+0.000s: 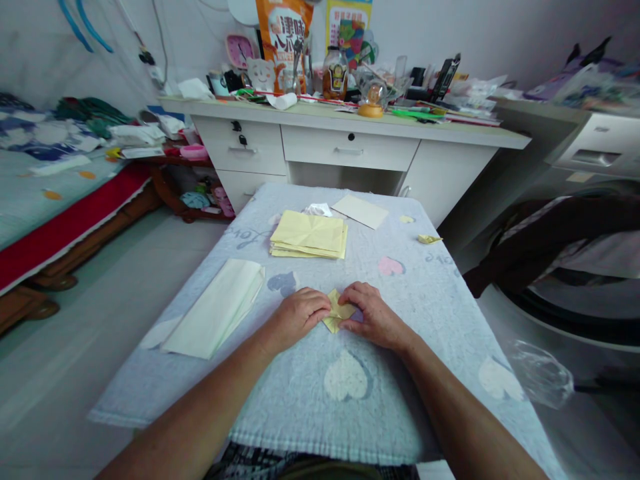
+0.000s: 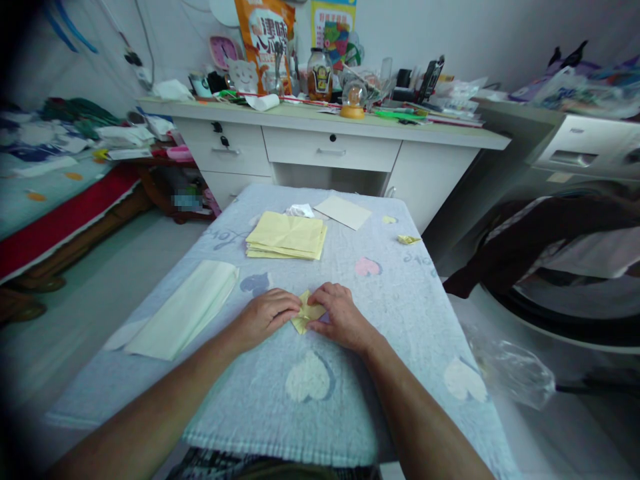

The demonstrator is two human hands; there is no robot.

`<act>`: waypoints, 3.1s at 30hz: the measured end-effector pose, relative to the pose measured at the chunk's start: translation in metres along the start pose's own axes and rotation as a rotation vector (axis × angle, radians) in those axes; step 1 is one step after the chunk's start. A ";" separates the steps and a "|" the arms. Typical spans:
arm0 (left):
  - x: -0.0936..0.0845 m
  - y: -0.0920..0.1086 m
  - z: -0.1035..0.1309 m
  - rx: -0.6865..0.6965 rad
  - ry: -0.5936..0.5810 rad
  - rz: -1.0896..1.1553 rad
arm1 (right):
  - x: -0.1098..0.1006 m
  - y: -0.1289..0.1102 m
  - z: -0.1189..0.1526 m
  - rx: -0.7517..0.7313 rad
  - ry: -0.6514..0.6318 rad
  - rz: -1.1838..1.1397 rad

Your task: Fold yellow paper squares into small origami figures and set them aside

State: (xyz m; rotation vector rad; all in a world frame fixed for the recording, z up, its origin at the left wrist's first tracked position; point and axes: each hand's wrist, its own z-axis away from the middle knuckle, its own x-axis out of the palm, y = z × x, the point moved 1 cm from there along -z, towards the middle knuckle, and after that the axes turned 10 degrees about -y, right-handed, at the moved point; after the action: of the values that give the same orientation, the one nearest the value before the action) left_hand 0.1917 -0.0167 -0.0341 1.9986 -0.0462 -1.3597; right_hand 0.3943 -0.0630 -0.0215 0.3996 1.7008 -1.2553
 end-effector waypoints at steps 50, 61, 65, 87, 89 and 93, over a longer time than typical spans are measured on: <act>-0.004 -0.006 0.002 -0.200 0.020 -0.005 | 0.009 0.002 -0.007 0.078 0.084 0.023; -0.004 -0.006 0.002 -0.229 0.019 0.006 | -0.001 0.010 -0.004 0.143 0.065 -0.051; -0.004 -0.008 0.002 -0.246 0.015 0.001 | -0.001 0.011 -0.004 0.147 0.048 -0.031; 0.010 -0.005 -0.002 -0.332 0.048 -0.292 | 0.010 0.007 -0.011 0.307 0.083 0.150; 0.010 -0.004 -0.002 -0.334 0.049 -0.302 | 0.010 0.007 -0.010 0.307 0.085 0.155; 0.010 -0.002 -0.003 -0.367 0.047 -0.315 | 0.012 0.007 -0.010 0.306 0.095 0.165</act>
State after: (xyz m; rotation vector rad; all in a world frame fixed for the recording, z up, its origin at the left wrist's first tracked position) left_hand 0.1978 -0.0174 -0.0429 1.7718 0.5228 -1.3916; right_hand 0.3886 -0.0545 -0.0350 0.7767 1.5198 -1.3934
